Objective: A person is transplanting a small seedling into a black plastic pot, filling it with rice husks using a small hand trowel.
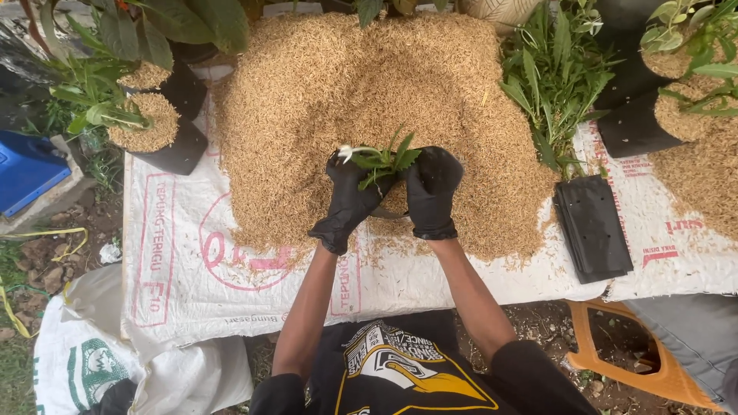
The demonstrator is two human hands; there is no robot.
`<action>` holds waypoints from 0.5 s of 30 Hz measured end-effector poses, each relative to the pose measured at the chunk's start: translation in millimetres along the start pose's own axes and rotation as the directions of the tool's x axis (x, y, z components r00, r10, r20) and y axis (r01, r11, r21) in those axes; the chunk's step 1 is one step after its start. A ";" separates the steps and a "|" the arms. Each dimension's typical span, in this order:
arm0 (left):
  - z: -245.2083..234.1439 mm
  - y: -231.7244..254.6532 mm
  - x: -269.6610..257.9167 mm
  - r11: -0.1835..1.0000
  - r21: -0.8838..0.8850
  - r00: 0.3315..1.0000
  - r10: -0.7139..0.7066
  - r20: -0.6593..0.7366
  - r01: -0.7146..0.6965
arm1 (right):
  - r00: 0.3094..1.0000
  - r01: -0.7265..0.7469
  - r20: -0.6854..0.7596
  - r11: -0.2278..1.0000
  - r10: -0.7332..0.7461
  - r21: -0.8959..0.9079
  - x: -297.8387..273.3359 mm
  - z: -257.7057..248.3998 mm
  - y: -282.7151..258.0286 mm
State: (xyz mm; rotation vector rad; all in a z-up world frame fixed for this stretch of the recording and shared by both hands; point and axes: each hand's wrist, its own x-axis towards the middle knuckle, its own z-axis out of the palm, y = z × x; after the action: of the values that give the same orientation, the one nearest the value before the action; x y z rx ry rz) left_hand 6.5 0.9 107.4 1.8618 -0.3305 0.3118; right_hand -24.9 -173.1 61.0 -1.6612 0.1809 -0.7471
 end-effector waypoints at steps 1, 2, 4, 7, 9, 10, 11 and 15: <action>-4.2 4.2 -1.2 0.998 -0.056 0.999 -0.034 0.015 0.035 | 0.994 -0.107 0.045 0.908 0.098 0.405 -1.8 2.7 6.4; -8.9 8.7 -3.2 0.991 -0.110 0.997 -0.067 0.032 0.070 | 0.978 -0.204 0.124 0.649 0.167 0.733 -4.5 5.2 12.3; -15.3 14.4 -8.1 0.973 -0.194 0.992 -0.114 0.055 0.123 | 0.993 -0.114 0.074 0.836 0.087 0.536 5.6 -6.2 13.9; -15.2 40.7 -8.6 0.981 -0.186 0.998 -0.058 -0.004 0.056 | 0.997 0.044 -0.079 0.976 -0.028 0.215 19.4 -19.0 -34.1; -11.1 37.7 -8.9 0.995 -0.086 0.995 0.044 -0.087 -0.051 | 0.980 0.083 -0.191 0.989 -0.058 0.125 26.4 -29.1 -68.5; -8.2 23.3 -8.6 0.976 -0.212 0.999 -0.050 -0.014 0.045 | 0.986 0.089 -0.156 0.981 -0.062 0.173 30.6 -35.6 -78.5; -5.4 8.9 -7.7 0.934 -0.326 0.989 -0.132 0.073 0.148 | 0.990 0.093 -0.124 0.971 -0.066 0.220 34.7 -42.0 -88.4; -6.4 33.5 -10.5 0.978 -0.024 0.976 -0.204 0.070 0.206 | 0.991 0.089 -0.108 0.985 -0.073 0.149 33.2 -26.1 -80.7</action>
State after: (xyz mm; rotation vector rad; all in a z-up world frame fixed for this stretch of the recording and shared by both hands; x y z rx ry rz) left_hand -16.2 -2.3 134.8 1.8602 -0.1858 0.1022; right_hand -36.4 -191.8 149.4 -1.4926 0.1254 -0.8870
